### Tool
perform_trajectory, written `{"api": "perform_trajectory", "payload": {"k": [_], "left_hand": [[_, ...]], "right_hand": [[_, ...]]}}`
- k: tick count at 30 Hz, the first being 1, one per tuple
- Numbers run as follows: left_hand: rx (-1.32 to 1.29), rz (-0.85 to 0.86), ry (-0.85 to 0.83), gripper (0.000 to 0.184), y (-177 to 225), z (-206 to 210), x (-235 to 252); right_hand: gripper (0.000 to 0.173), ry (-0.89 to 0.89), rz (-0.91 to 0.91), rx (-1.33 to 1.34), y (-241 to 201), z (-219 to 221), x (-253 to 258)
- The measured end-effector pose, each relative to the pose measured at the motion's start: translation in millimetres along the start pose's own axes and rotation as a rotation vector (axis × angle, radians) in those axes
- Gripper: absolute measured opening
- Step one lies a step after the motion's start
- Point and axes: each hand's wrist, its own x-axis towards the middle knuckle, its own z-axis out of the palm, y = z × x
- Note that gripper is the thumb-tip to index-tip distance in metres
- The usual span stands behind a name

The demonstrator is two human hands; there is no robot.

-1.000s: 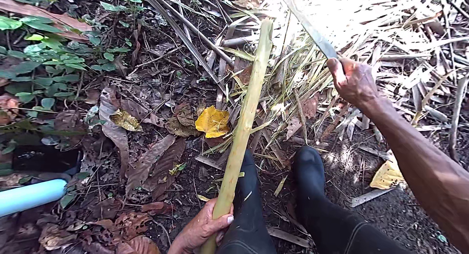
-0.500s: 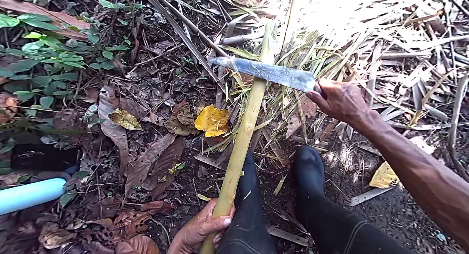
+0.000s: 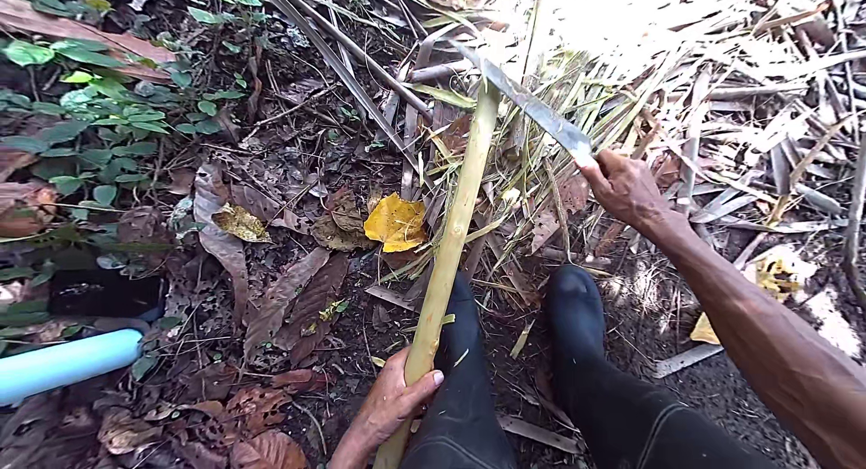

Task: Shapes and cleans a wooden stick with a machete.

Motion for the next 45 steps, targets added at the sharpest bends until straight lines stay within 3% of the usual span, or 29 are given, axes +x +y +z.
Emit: {"api": "perform_trajectory", "payload": {"k": [2,5,8,12,16,19,21,23,25,26,29,32,36,40,45], "left_hand": [[0.188,-0.037,0.16,0.054,-1,9,2],[0.321,0.004,0.237,0.062,-2,16,0],[0.283,0.039,0.174,0.053,0,13,-2],[0.211,0.05,0.108,0.039,0,13,-14],[0.091,0.052,0.034,0.03,-17,1,-26],[0.083,0.045,0.029,0.034,-21,5,-34],[0.054,0.035,0.036,0.037,-23,11,-40],[0.016,0.026,0.011,0.034,-23,15,-49],[-0.002,0.038,-0.013,0.033,-21,18,-55],[-0.018,0.031,-0.019,0.031,-21,17,-56],[-0.042,0.035,-0.069,0.031,-36,7,-50],[-0.143,0.093,-0.19,0.031,-65,-2,-37],[-0.415,-0.036,-0.388,0.031,-47,-9,-32],[-0.581,-0.068,-0.5,0.034,-49,-5,-27],[-0.748,-0.056,-0.603,0.036,-56,1,-19]], "right_hand": [[0.068,-0.026,-0.068,-0.08,-4,3,-3],[0.069,-0.077,-0.103,-0.158,-15,1,-7],[0.069,-0.075,-0.084,-0.211,-20,-4,0],[0.066,-0.125,0.12,-0.197,-13,-22,17],[0.066,-0.078,-0.071,-0.184,-4,-21,-1],[0.066,-0.127,-0.231,-0.24,-12,-15,-24],[0.067,-0.148,-0.217,-0.294,-15,-17,-27],[0.071,-0.165,-0.036,-0.279,-4,-23,-17],[0.075,-0.158,0.153,-0.221,17,-34,-1],[0.074,-0.134,0.165,-0.189,28,-36,2],[0.067,-0.119,0.133,0.022,34,-30,-15],[0.064,-0.227,0.134,0.247,30,-18,-32],[0.051,-0.265,0.068,0.488,11,-6,-45],[0.058,-0.293,0.043,0.569,5,-4,-54],[0.062,-0.129,-0.006,0.633,23,17,-77]]}}
